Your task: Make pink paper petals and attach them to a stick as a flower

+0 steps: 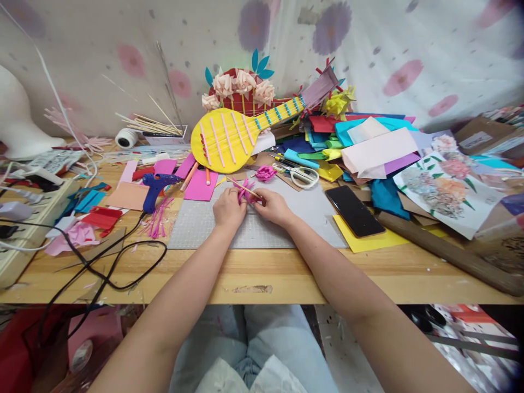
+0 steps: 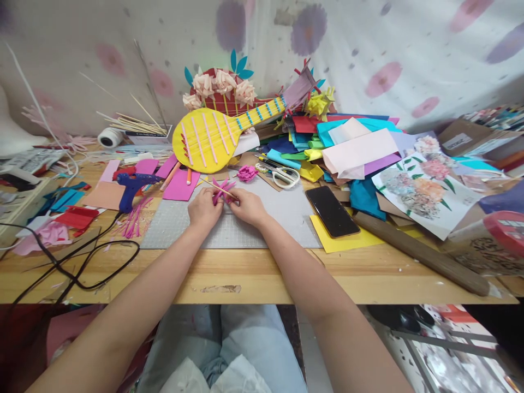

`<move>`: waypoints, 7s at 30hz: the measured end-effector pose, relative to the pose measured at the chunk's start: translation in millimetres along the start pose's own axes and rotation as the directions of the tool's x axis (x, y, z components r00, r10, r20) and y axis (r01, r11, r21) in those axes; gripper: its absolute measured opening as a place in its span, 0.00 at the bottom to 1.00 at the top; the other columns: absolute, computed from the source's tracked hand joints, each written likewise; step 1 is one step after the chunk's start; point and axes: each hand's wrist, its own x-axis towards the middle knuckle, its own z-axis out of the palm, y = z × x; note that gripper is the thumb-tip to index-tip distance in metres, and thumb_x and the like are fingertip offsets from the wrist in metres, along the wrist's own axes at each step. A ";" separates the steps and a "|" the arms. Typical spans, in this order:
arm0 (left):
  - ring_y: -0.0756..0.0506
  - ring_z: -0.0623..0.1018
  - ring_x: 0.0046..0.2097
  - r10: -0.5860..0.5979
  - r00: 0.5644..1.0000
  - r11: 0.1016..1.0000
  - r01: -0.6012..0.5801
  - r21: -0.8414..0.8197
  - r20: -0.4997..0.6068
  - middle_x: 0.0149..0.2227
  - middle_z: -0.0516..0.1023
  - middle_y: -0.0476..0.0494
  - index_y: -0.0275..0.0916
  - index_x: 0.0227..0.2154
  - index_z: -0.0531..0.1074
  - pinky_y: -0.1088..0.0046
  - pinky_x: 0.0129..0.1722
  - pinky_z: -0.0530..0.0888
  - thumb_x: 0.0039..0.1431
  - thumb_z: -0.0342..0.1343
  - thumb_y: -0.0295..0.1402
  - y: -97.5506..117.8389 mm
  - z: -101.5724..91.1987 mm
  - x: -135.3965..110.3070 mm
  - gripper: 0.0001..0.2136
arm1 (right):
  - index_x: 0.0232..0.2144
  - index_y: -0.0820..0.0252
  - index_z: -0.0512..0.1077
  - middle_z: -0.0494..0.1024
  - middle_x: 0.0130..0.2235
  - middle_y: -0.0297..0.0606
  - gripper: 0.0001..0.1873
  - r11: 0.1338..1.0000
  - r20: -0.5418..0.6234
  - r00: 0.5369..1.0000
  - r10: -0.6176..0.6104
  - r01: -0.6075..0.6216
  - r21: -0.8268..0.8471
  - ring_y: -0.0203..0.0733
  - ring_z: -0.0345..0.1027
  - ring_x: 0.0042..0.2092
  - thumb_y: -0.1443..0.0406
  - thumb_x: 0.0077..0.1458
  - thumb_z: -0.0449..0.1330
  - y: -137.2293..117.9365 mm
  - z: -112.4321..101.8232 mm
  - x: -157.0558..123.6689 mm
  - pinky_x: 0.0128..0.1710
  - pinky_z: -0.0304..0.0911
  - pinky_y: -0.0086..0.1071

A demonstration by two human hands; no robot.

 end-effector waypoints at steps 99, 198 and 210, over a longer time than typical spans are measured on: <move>0.39 0.63 0.47 0.354 0.926 0.935 -0.352 0.038 -0.131 0.42 0.66 0.38 0.40 0.32 0.73 0.59 0.49 0.63 0.48 0.53 0.30 -5.6 -1.6 3.1 0.08 | 0.29 0.55 0.74 0.78 0.31 0.32 0.07 0.968 -0.041 0.983 0.177 -0.182 -0.171 0.37 0.69 0.33 0.66 0.49 0.55 -6.7 -9.5 0.2 0.33 0.57 0.28; 0.43 0.71 0.50 0.359 0.921 0.911 -0.381 -0.156 -0.154 0.46 0.74 0.41 0.39 0.47 0.65 0.62 0.52 0.66 0.52 0.49 0.25 -6.1 3.1 5.5 0.18 | 0.42 0.54 0.70 0.76 0.45 0.35 0.14 0.980 -0.114 0.993 -0.036 0.012 -0.200 0.38 0.68 0.45 0.68 0.54 0.50 -7.6 0.0 -2.9 0.43 0.61 0.30; 0.44 0.73 0.47 0.351 0.921 0.906 -0.380 -0.186 -0.169 0.45 0.75 0.42 0.39 0.47 0.65 0.64 0.50 0.67 0.52 0.48 0.23 -7.8 8.2 7.2 0.18 | 0.41 0.55 0.69 0.76 0.42 0.35 0.14 0.973 -0.125 0.992 -0.016 -0.013 -0.229 0.39 0.68 0.43 0.68 0.53 0.50 -6.5 2.1 -2.1 0.38 0.60 0.29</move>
